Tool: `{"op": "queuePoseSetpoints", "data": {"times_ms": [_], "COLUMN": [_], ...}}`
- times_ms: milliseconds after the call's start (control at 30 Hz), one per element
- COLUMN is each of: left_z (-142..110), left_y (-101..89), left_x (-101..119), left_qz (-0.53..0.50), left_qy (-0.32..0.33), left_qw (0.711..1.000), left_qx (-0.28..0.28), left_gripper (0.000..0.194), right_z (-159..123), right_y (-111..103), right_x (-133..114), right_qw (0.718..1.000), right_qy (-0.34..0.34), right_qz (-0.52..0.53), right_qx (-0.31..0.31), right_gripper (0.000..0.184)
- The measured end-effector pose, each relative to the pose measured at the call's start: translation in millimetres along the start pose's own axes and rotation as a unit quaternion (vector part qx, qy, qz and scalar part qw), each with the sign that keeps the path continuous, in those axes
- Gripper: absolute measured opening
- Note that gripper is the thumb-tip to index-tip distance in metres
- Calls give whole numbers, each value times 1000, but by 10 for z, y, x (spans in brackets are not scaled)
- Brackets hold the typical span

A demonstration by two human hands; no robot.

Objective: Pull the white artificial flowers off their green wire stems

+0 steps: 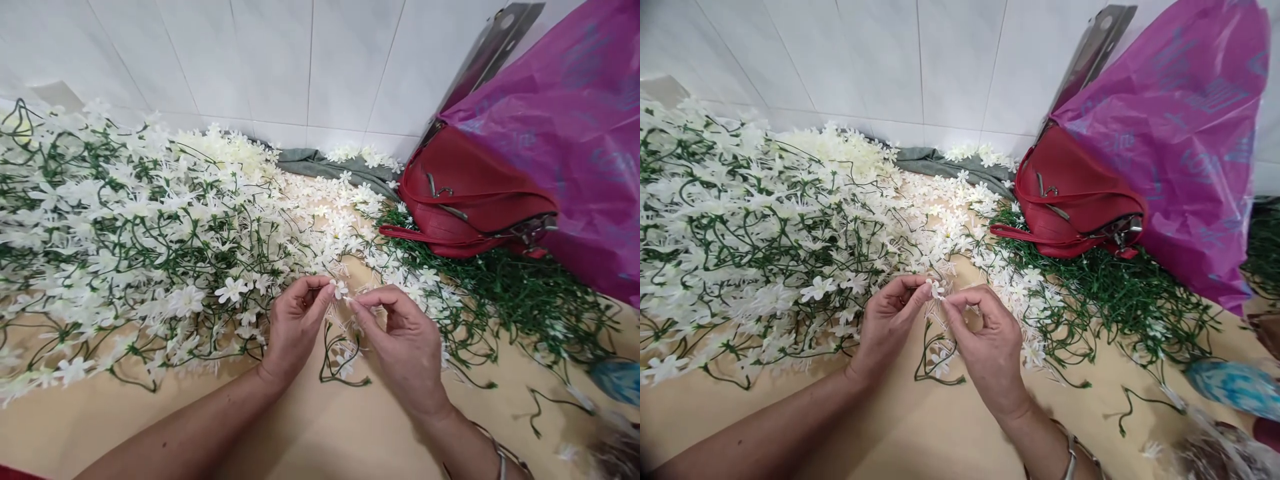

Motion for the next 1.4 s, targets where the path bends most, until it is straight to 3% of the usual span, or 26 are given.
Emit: {"op": "queuePoseSetpoints", "data": {"times_ms": [133, 333, 533, 633, 800, 933, 1067, 1400], "left_z": [-33, -66, -68, -79, -97, -110, -111, -30], "left_y": [80, 132, 139, 152, 164, 142, 145, 234], "left_x": [34, 8, -8, -11, 21, 69, 45, -4], "left_qz": [-1, -9, -26, -51, -62, -45, -58, -109], "left_qy": [3, -7, -4, -16, -35, -20, -25, -116], "left_qw": [1000, 999, 998, 997, 996, 998, 997, 985], "left_qx": [-31, -52, -49, -49, -49, -41, -39, -68], "left_gripper": [14, 10, 8, 6, 7, 6, 7, 16], "right_z": [-13, -66, -84, -137, -208, -209, -164, -76], "right_y": [25, 57, 38, 42, 140, 148, 104, 28], "right_x": [-70, -376, -372, -458, -555, -572, -533, -343], "right_qw": [998, 973, 964, 947, 925, 917, 932, 959], "right_qy": [-35, -166, -154, -208, -271, -270, -248, -194], "right_qz": [-51, -157, -202, -225, -256, -280, -248, -192], "right_qx": [13, 42, 76, 97, 75, 84, 93, 81], "right_gripper": [14, 23, 26, 28, 28, 31, 30, 23]}}
Point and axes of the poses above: each hand's wrist, its own z-axis towards the middle knuckle, its own y-axis out of the palm, x = y × z, the point moved 10 cm from there along z, towards the middle knuckle, and after that the axes turned 8 degrees about y, right-handed, at the moved point
